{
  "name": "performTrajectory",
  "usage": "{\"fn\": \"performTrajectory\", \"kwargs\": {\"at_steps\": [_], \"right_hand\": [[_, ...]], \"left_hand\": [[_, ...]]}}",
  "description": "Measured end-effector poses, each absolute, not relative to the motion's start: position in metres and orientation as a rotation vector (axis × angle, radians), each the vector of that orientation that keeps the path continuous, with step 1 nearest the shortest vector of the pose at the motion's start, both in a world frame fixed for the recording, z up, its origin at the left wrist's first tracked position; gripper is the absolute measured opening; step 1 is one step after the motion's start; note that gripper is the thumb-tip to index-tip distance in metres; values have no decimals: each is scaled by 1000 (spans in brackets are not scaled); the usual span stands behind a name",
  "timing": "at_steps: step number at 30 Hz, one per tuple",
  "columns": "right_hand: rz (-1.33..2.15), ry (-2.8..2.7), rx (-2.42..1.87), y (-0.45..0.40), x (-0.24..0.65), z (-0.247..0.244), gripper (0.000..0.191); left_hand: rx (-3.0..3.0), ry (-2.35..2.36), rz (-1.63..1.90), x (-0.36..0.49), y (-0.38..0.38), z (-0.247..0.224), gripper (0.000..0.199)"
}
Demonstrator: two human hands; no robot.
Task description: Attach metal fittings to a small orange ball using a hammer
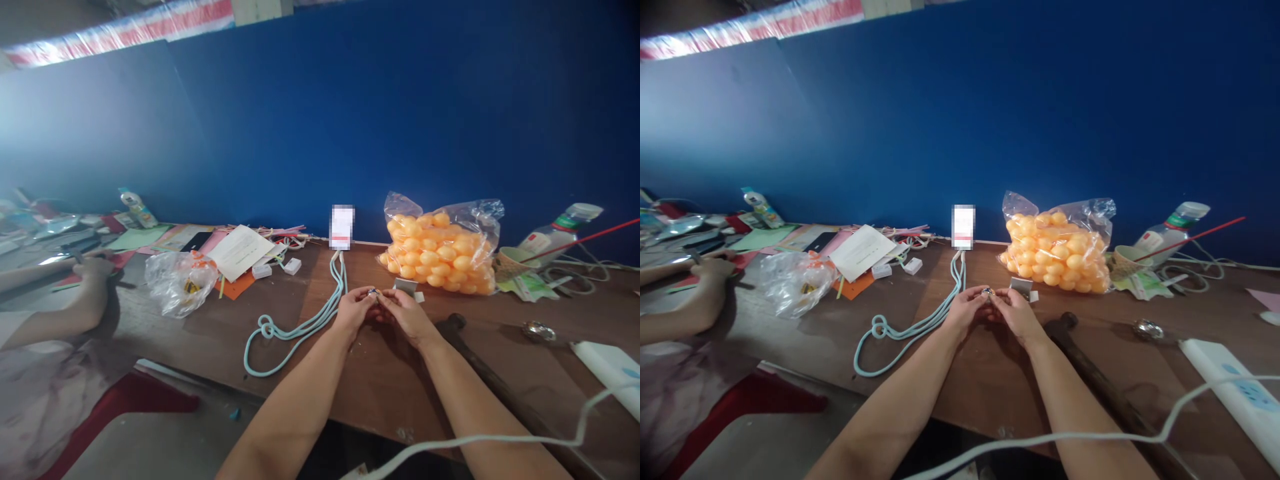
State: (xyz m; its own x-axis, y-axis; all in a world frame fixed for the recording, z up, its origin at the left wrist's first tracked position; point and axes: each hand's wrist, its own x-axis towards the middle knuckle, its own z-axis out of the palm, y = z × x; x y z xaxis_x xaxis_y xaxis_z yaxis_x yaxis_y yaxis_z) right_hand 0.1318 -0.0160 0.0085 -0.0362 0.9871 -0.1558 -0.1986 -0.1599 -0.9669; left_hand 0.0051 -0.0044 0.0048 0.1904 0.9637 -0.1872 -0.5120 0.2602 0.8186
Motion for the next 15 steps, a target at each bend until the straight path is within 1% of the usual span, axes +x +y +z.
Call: {"fn": "performTrajectory", "kwargs": {"at_steps": [4,10,15], "right_hand": [[1386,-1014,-1150,-17,131,11,31],[1357,-1026,-986,-22,130,21,24],[1249,-1074,-1007,-22,133,19,28]], "left_hand": [[666,787,1173,4,-6,9,33],[555,573,1180,0,-8,18,35],[554,510,1141,-4,-9,18,40]]}}
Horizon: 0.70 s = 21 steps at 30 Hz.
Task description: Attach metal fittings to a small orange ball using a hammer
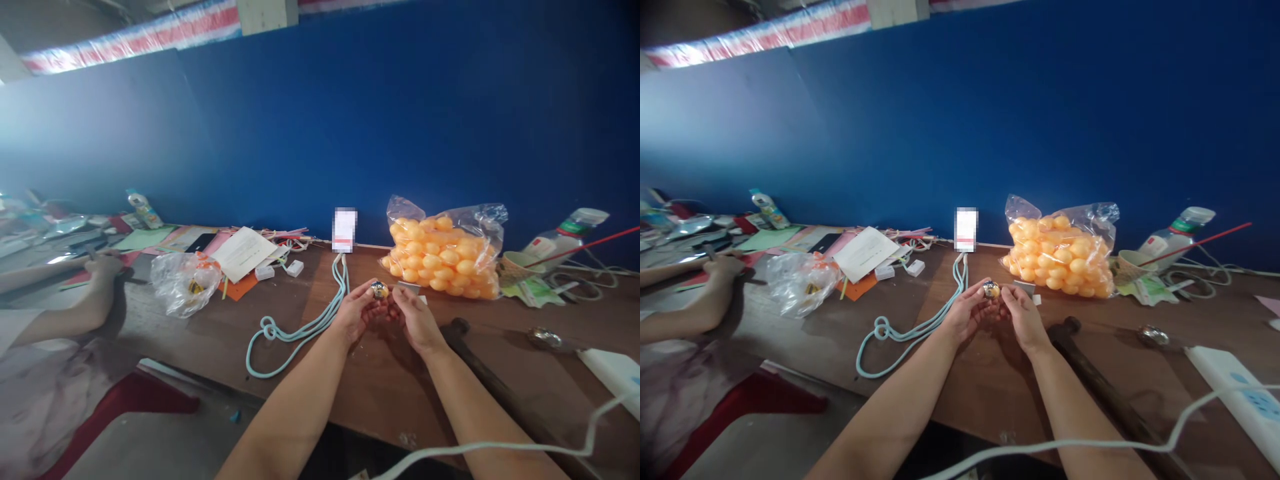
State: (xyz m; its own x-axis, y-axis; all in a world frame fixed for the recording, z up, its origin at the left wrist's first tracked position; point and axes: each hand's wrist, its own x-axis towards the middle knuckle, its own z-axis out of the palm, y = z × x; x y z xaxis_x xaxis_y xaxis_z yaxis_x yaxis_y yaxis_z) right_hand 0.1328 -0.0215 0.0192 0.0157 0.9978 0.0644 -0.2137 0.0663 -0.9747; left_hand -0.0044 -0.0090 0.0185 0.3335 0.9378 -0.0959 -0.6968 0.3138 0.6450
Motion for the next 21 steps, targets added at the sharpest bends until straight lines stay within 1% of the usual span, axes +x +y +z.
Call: {"fn": "performTrajectory", "kwargs": {"at_steps": [4,12,19,21], "right_hand": [[1202,-1088,-1020,-21,134,18,29],[1150,-1133,-1112,-22,132,18,36],[791,-1386,-1282,-25,132,25,39],[741,-1422,-1305,-26,131,24,40]], "left_hand": [[577,491,1133,-5,-9,16,42],[599,504,1122,0,-7,12,40],[622,533,1159,1,-8,13,37],[621,535,1167,2,-8,13,36]]}}
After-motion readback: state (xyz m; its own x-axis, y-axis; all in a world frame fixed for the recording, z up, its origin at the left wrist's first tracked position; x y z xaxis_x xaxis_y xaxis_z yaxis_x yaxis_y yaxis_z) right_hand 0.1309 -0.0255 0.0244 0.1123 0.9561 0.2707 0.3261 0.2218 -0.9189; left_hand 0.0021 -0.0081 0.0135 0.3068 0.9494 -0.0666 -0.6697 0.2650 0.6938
